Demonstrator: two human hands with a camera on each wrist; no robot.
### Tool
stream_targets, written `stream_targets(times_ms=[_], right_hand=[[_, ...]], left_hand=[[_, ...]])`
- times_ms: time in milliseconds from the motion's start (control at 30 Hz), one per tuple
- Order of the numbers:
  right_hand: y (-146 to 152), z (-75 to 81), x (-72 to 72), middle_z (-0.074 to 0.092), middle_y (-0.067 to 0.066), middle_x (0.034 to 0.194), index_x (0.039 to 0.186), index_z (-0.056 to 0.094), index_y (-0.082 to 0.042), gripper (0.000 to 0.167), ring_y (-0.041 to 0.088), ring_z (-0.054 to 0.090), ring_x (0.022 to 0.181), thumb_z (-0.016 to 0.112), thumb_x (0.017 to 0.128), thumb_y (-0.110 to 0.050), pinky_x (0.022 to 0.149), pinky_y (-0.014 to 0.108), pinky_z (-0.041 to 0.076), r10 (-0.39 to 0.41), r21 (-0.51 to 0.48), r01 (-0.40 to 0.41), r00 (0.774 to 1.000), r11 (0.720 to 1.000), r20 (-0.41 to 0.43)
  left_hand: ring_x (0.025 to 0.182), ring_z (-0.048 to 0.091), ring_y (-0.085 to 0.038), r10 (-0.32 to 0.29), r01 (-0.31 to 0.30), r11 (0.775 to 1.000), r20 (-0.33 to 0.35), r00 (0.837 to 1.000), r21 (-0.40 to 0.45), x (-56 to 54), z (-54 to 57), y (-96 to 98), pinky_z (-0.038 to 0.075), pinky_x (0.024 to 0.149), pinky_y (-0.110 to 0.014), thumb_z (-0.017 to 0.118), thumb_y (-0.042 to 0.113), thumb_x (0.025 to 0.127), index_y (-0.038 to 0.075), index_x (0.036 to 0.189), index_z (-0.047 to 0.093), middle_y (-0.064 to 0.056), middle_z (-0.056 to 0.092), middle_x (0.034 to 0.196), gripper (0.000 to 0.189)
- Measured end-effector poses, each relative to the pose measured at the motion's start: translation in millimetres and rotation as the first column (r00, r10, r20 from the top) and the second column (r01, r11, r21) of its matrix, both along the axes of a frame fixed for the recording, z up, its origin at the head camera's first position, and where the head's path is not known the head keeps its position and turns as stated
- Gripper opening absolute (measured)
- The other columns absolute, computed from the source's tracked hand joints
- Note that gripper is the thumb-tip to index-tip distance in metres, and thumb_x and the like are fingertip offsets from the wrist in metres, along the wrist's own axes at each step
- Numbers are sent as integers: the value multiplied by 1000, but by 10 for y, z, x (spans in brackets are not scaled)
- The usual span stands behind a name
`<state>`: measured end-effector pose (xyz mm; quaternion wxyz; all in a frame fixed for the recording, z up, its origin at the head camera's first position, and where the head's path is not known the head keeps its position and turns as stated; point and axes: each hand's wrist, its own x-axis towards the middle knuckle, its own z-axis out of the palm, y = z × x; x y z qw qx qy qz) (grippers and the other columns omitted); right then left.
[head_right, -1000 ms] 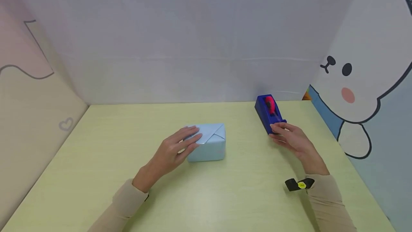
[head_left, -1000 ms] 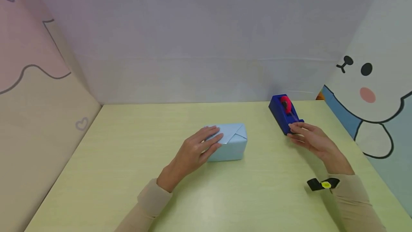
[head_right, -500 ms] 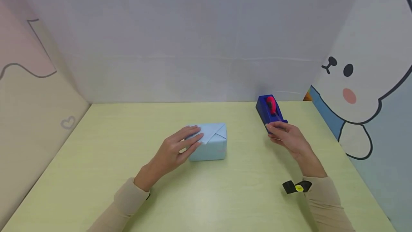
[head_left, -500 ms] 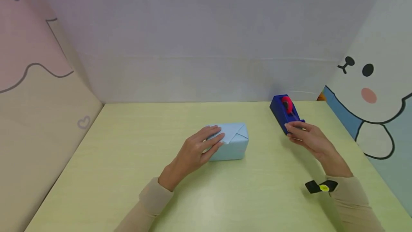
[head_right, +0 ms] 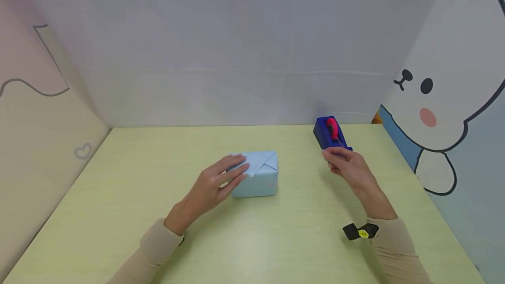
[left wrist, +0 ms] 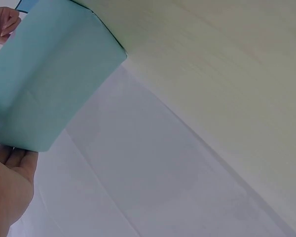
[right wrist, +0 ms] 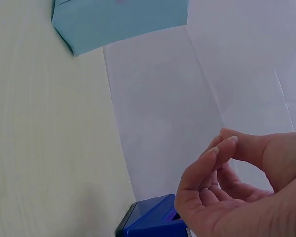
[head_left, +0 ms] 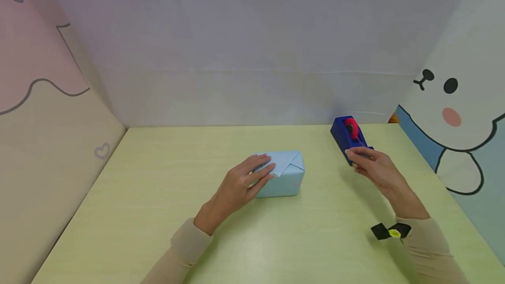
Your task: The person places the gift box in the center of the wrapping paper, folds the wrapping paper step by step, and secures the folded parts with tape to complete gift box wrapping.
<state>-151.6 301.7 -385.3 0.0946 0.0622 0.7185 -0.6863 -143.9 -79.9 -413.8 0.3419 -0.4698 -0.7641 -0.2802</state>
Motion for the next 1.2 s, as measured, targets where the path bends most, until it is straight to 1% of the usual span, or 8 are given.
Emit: stream_targets(times_ms=[133,267,500,633,767,933,1033,1200], right_hand=[[-51,16,14,60,-6,92,101,73,-21,5,7,57,79,69,100,-25,75,19,56,11,37,-10,999,999,-33],[-101,36,28,59,-6,95,109,69,-17,14,8,58,81,68,101,-28,77,19,55,31,120,-25,998,992,-52],[-173,70,57,58,-4,101,119,63,-11,26,9,59,84,65,102,-31,80,18,55,63,189,-52,997,981,-52],[-204,77,63,60,-5,99,123,59,-7,34,9,59,85,65,103,-33,81,19,55,80,228,-64,995,972,-62],[-221,92,86,63,-10,95,122,59,-9,30,8,59,85,64,103,-32,81,20,55,101,247,-79,992,966,-80],[-245,120,128,68,-14,95,116,60,-7,21,8,59,84,63,104,-24,79,20,54,147,257,-106,979,961,-144],[-279,140,142,69,-15,96,118,58,-4,24,8,60,85,63,104,-23,79,22,54,167,278,-117,972,953,-165],[-347,164,167,72,-13,98,125,51,-4,34,10,62,90,64,104,-27,83,27,50,198,366,-117,962,923,-190]], left_hand=[[116,68,-33,3,-3,1000,-1,1000,1,2,-1,-4,53,101,-40,76,13,94,-1,120,75,-19,71,122,30],[116,68,-33,7,-7,1000,-2,1000,2,4,-4,-8,53,101,-40,76,13,94,-1,120,75,-19,71,122,29],[116,68,-33,6,-6,1000,-3,1000,5,5,-5,-8,53,101,-39,77,12,93,-1,119,75,-19,71,122,30],[116,68,-34,10,-9,1000,-8,1000,3,8,-2,-7,53,101,-39,77,12,93,-1,119,76,-19,71,122,29],[116,68,-34,15,-16,1000,-8,1000,-1,14,5,-3,53,101,-39,76,13,94,-1,119,76,-19,71,122,28],[116,68,-33,17,-17,1000,-8,1000,-2,16,6,-2,53,101,-39,76,13,94,-1,118,76,-19,71,122,28],[116,68,-33,16,-16,1000,-11,1000,0,14,6,-2,53,101,-39,77,13,94,-1,118,76,-19,71,121,28],[116,68,-33,12,-12,1000,-15,1000,1,11,5,4,53,102,-39,77,13,94,-1,118,76,-19,71,121,28]])
